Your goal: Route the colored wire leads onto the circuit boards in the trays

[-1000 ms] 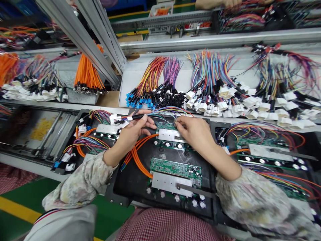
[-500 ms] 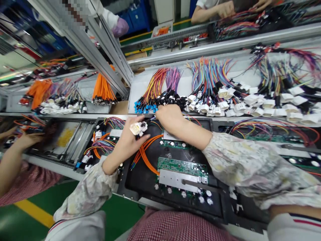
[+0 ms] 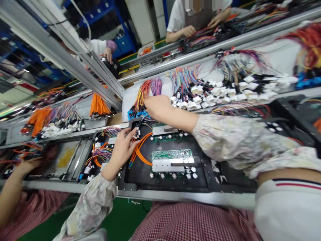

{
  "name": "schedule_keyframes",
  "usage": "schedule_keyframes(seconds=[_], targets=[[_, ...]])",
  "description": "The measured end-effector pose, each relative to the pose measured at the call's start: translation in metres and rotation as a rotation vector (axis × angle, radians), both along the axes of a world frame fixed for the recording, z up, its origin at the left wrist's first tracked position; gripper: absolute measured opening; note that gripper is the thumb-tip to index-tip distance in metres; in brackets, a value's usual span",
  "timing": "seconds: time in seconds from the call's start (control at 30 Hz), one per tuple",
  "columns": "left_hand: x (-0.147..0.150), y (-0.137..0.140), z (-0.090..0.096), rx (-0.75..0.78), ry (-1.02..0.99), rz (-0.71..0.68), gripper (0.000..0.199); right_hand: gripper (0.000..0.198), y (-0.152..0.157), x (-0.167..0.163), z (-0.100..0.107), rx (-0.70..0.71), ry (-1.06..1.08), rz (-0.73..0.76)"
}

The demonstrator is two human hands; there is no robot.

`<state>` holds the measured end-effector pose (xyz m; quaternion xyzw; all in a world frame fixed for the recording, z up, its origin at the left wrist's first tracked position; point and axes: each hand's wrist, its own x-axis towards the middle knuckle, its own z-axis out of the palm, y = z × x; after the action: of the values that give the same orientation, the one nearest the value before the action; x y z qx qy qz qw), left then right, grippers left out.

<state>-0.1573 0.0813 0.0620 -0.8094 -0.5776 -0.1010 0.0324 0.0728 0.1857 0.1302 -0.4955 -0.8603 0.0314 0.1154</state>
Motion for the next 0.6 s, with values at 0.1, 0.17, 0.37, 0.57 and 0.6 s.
schedule_keyframes(seconds=[0.1, 0.17, 0.37, 0.57, 0.6], targets=[[0.004, -0.029, 0.013, 0.027, -0.086, -0.026, 0.057, 0.036, -0.035, 0.076, 0.024, 0.130, 0.019, -0.179], [0.019, -0.055, 0.019, 0.048, -0.132, -0.069, 0.063, 0.040, -0.071, 0.139, 0.024, 0.164, 0.030, -0.356], [0.123, -0.117, 0.009, 0.060, -0.278, -0.331, 0.063, 0.058, -0.188, 0.320, -0.061, 0.296, 0.175, -1.005], [0.243, -0.116, -0.023, -0.063, -0.200, -0.603, 0.074, 0.062, -0.265, 0.396, -0.148, 0.142, 0.177, -1.278], [0.258, -0.116, -0.031, -0.069, -0.176, -0.627, 0.077, 0.060, -0.270, 0.395, -0.152, 0.125, 0.207, -1.240]])
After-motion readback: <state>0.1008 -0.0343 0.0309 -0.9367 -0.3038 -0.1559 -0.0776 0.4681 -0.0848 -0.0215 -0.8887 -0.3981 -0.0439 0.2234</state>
